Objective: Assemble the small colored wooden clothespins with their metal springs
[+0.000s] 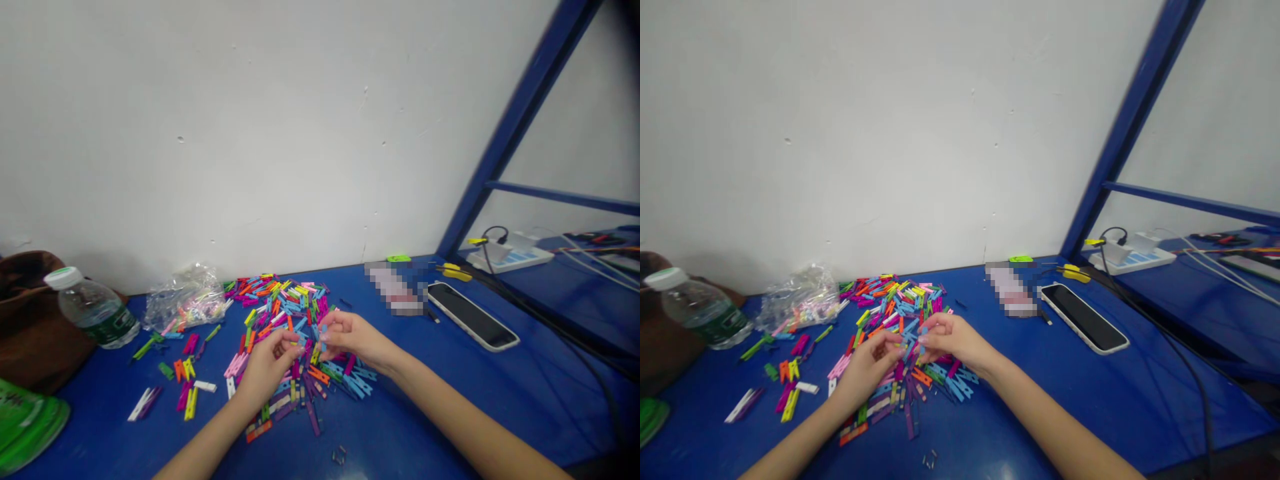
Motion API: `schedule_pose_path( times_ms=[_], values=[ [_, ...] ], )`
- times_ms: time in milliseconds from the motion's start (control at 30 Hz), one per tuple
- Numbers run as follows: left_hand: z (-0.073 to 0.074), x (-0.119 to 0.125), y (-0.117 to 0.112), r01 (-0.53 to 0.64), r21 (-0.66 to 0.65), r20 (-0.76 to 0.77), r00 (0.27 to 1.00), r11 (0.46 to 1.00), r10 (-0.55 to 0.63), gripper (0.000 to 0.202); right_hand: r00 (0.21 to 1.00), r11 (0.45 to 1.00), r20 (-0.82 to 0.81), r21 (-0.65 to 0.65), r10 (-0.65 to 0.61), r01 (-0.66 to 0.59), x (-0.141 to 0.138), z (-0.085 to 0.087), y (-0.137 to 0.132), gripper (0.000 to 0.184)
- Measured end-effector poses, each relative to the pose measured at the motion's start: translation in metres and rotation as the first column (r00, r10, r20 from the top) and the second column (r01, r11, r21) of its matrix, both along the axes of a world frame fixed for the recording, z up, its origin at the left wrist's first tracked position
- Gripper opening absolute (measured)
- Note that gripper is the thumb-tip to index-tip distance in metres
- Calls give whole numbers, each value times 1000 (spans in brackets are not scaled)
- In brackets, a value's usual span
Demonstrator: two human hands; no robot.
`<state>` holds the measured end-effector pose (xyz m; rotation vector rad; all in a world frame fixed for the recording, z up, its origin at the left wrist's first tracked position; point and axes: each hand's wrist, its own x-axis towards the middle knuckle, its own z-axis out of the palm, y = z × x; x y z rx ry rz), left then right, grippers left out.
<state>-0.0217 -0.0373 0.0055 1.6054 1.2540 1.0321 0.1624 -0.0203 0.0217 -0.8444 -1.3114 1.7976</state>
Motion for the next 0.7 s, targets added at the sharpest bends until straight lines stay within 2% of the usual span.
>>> schedule_pose_path(
  times_ms=[133,233,400,600,700],
  values=[
    [1,0,-4,-27,89,-91,995,996,35,16,998,997,63,71,4,-8,-6,-2,-5,26],
    [1,1,-7,-2,115,-124,992,993,17,16,994,990,93,137,-54,41,-10,-1,-8,27],
    [-2,6,-13,43,127,-89,996,991,-32,30,974,966,106,186,-202,180,-13,-1,-11,29],
    [2,11,-21,51,100,-48,998,994,-46,31,981,970,64,178,-181,167,-18,-3,-15,31],
    [3,12,-22,48,81,5,999,996,-49,28,969,949,68,233,-236,214,-21,-4,-19,30]
  ],
)
